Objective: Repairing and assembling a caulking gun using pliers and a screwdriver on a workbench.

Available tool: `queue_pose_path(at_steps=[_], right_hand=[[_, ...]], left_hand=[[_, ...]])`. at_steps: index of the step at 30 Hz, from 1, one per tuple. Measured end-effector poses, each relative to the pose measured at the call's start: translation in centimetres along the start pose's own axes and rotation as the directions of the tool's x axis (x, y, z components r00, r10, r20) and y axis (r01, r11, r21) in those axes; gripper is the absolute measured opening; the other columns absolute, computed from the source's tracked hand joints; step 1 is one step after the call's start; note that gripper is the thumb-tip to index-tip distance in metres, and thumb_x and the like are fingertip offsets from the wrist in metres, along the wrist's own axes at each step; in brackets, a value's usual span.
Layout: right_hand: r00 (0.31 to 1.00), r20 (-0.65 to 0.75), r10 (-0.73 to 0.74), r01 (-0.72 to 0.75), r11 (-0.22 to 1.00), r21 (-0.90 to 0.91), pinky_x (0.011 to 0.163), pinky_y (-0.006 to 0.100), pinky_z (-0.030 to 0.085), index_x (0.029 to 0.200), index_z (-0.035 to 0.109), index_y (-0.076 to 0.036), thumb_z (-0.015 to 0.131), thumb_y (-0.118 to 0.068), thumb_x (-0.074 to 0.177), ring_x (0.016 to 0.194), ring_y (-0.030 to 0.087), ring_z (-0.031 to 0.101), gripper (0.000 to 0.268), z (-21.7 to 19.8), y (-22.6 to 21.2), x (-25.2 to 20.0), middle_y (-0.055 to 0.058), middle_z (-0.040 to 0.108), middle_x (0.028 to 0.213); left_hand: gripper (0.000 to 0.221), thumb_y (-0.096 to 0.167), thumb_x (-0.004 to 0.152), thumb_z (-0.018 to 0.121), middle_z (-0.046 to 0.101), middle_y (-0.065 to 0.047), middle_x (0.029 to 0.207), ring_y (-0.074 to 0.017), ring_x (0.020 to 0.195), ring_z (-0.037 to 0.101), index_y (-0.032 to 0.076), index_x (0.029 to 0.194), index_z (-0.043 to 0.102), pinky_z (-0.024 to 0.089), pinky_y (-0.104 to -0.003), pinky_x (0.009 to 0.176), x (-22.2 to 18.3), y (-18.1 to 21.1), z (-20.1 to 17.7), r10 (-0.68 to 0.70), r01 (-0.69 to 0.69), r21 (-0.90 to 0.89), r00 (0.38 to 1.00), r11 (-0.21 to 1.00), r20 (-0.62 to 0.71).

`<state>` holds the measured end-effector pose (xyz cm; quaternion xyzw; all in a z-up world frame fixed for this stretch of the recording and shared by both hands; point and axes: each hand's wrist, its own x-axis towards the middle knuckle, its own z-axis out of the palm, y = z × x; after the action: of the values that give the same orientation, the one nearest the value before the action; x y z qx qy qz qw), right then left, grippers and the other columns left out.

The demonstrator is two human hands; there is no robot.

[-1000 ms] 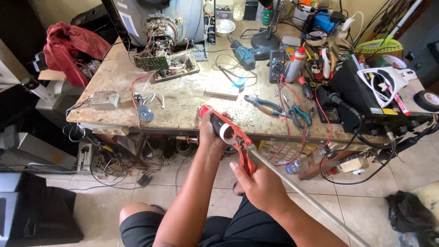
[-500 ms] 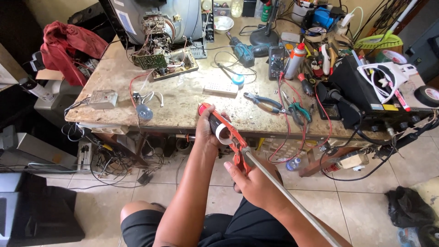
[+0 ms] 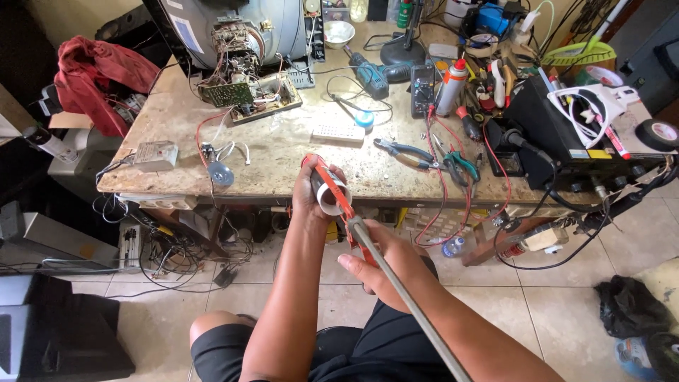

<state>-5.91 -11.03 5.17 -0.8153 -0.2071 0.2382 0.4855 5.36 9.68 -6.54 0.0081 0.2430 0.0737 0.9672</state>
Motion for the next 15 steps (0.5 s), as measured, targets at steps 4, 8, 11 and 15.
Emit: queue_pose_path(at_steps=[4,8,11,15], right_hand=[[0.999,0.012,0.039,-0.039,0.999,-0.035,0.054,0.030,0.061,0.136,0.062,-0.025,0.067,-0.034,0.091,0.051,0.022,0.075,0.046,-0.2,-1.0,-0.3,-0.001,0.057,0.080],[0.992,-0.007,-0.127,0.128,0.992,0.020,0.080,0.029,0.047,0.118,0.069,-0.018,0.061,-0.035,0.095,0.076,0.014,0.058,0.029,-0.4,-1.0,-0.9,-0.003,0.063,0.088],[0.985,0.097,-0.142,0.126,0.979,0.157,0.088,0.031,0.061,0.110,0.068,-0.011,0.062,-0.028,0.095,0.084,0.016,0.068,0.024,-0.4,-0.7,-2.3,0.002,0.064,0.089],[0.840,0.214,-0.499,0.522,0.850,-0.069,0.100,0.033,0.046,0.103,0.077,-0.012,0.058,-0.036,0.095,0.104,0.019,0.072,0.031,0.7,1.0,-3.7,0.002,0.080,0.108]], left_hand=[[0.026,0.023,0.091,0.073,0.060,-0.008,0.074,-0.0191,0.063,0.063,0.012,0.102,0.053,0.058,-0.031,0.058,0.8,0.4,0.2,-0.049,0.051,-0.041,0.998,0.998,0.044],[0.019,0.025,0.094,0.067,0.060,-0.007,0.074,-0.0180,0.063,0.063,0.024,0.105,0.051,0.053,-0.031,0.052,-2.7,-0.1,1.4,0.037,-0.037,0.009,0.999,0.999,-0.002],[0.018,0.029,0.095,0.067,0.059,-0.005,0.071,-0.0172,0.064,0.060,0.021,0.100,0.052,0.052,-0.033,0.056,-7.6,0.1,0.8,0.154,-0.154,0.016,0.986,0.988,-0.055],[0.033,0.030,0.094,0.074,0.061,-0.013,0.084,-0.0190,0.075,0.064,0.004,0.101,0.055,0.062,-0.032,0.078,-15.0,1.2,-2.8,0.277,-0.320,-0.190,0.935,0.928,-0.222]])
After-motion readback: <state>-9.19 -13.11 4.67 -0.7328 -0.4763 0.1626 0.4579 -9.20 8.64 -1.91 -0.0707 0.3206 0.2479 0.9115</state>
